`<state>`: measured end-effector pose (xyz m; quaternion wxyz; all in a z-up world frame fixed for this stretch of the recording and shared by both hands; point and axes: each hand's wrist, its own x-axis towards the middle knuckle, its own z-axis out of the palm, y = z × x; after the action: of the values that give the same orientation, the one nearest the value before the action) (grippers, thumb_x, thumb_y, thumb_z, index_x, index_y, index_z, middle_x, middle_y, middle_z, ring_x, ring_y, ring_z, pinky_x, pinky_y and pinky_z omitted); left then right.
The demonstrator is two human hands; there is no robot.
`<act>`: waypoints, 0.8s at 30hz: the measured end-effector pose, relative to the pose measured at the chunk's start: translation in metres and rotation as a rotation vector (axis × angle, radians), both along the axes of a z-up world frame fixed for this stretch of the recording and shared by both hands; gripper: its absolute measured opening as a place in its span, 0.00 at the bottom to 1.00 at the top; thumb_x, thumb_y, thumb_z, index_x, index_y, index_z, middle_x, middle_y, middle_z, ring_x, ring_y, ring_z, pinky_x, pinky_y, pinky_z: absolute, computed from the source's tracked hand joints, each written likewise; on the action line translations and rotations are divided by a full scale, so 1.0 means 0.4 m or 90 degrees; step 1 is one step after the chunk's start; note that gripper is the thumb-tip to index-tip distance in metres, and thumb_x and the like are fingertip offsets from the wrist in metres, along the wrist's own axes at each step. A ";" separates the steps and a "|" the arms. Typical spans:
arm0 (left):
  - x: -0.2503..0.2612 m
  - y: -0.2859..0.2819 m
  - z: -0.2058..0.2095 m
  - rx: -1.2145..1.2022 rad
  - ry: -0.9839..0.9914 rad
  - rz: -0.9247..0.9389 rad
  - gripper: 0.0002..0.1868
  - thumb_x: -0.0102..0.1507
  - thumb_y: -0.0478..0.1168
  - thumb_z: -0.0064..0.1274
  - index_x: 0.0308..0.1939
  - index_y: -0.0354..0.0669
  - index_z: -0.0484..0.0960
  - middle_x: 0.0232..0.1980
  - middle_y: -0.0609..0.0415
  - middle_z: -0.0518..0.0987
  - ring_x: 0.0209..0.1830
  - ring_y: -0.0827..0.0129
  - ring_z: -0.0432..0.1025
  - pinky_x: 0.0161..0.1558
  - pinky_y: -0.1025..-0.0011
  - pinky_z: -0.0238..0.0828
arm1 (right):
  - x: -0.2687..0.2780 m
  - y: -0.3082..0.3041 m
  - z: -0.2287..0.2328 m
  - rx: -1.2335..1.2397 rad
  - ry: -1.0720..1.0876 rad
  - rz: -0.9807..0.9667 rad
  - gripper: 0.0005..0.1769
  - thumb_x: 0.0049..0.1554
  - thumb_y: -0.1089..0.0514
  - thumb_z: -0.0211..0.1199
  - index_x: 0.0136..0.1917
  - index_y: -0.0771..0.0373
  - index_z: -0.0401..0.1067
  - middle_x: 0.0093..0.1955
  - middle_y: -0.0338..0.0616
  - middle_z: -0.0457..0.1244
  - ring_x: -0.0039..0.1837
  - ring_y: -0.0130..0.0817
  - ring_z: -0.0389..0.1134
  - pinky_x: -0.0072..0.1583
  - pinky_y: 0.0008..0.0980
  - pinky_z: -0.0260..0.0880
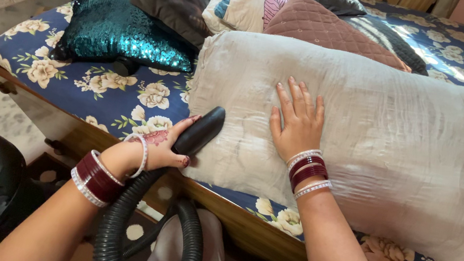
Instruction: The person uses a vacuum cleaner hose to clean a white pillow placed on a bed. They move the nozzle back and forth across the pillow's surface, occasionally adjusting the pillow's position to reach different areas.
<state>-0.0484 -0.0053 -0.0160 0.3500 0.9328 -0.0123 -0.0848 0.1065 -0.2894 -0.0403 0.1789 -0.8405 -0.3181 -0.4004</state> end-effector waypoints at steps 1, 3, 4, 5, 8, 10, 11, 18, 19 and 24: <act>-0.005 0.002 -0.007 0.000 -0.029 -0.021 0.56 0.52 0.40 0.62 0.80 0.59 0.47 0.57 0.41 0.79 0.56 0.58 0.76 0.59 0.69 0.69 | -0.001 0.000 0.000 0.000 0.000 0.001 0.27 0.65 0.49 0.53 0.76 0.51 0.65 0.81 0.43 0.54 0.81 0.41 0.51 0.79 0.57 0.41; -0.018 0.008 -0.019 0.000 -0.087 -0.064 0.56 0.53 0.40 0.64 0.80 0.57 0.47 0.61 0.41 0.76 0.60 0.58 0.72 0.61 0.68 0.66 | -0.002 -0.002 0.000 0.000 -0.002 0.001 0.27 0.65 0.49 0.53 0.76 0.51 0.65 0.81 0.43 0.54 0.81 0.41 0.51 0.79 0.57 0.41; -0.026 0.010 -0.024 -0.013 -0.103 -0.083 0.55 0.53 0.39 0.64 0.79 0.55 0.47 0.63 0.40 0.74 0.62 0.58 0.71 0.62 0.68 0.64 | -0.002 -0.002 0.000 0.000 -0.003 0.001 0.27 0.65 0.49 0.53 0.76 0.51 0.65 0.81 0.43 0.54 0.81 0.41 0.51 0.79 0.57 0.41; -0.035 0.010 -0.025 -0.026 -0.119 -0.102 0.55 0.53 0.38 0.64 0.79 0.54 0.47 0.66 0.40 0.72 0.65 0.58 0.69 0.64 0.67 0.63 | -0.002 -0.002 0.000 0.000 -0.003 0.002 0.27 0.65 0.49 0.53 0.76 0.51 0.65 0.81 0.43 0.54 0.81 0.41 0.51 0.79 0.57 0.41; -0.062 0.001 -0.022 -0.057 0.078 -0.002 0.58 0.57 0.37 0.60 0.86 0.61 0.43 0.66 0.33 0.77 0.60 0.44 0.73 0.60 0.59 0.70 | -0.003 -0.003 0.000 0.002 -0.005 0.004 0.27 0.65 0.49 0.53 0.76 0.52 0.65 0.81 0.43 0.54 0.81 0.41 0.51 0.79 0.57 0.41; -0.074 -0.003 -0.023 -0.056 0.087 -0.004 0.58 0.57 0.36 0.59 0.86 0.61 0.43 0.67 0.34 0.76 0.60 0.44 0.73 0.59 0.59 0.71 | -0.004 -0.002 0.001 0.003 -0.006 0.005 0.27 0.65 0.49 0.53 0.76 0.52 0.65 0.81 0.44 0.54 0.81 0.42 0.51 0.79 0.57 0.41; -0.080 -0.005 -0.029 -0.047 -0.011 -0.065 0.57 0.55 0.35 0.61 0.82 0.56 0.45 0.70 0.37 0.72 0.64 0.50 0.70 0.62 0.63 0.66 | -0.004 -0.002 0.001 0.003 -0.006 0.005 0.27 0.65 0.49 0.53 0.76 0.52 0.65 0.81 0.44 0.54 0.81 0.42 0.51 0.79 0.57 0.41; -0.126 -0.036 -0.019 -0.010 0.028 -0.021 0.56 0.53 0.36 0.61 0.80 0.64 0.45 0.61 0.43 0.79 0.55 0.62 0.78 0.57 0.69 0.72 | -0.006 -0.002 0.003 0.004 -0.003 0.006 0.27 0.65 0.49 0.53 0.76 0.52 0.65 0.81 0.44 0.54 0.81 0.42 0.52 0.79 0.57 0.41; -0.132 -0.044 -0.011 -0.007 0.039 -0.017 0.56 0.53 0.36 0.61 0.80 0.64 0.45 0.60 0.43 0.79 0.54 0.62 0.78 0.56 0.69 0.73 | -0.006 -0.002 0.003 0.004 -0.005 0.006 0.27 0.65 0.49 0.53 0.76 0.52 0.65 0.81 0.44 0.54 0.81 0.42 0.52 0.79 0.57 0.41; -0.163 -0.073 0.017 0.008 0.084 -0.002 0.57 0.54 0.37 0.60 0.81 0.66 0.44 0.52 0.41 0.84 0.47 0.61 0.81 0.51 0.69 0.75 | -0.006 -0.004 0.002 0.005 -0.001 0.008 0.28 0.64 0.50 0.54 0.77 0.52 0.64 0.81 0.44 0.54 0.82 0.42 0.51 0.78 0.57 0.41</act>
<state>-0.1137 -0.0345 -0.0091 0.3441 0.9273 0.0097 -0.1472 0.1043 -0.2912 -0.0396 0.1846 -0.8377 -0.3215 -0.4011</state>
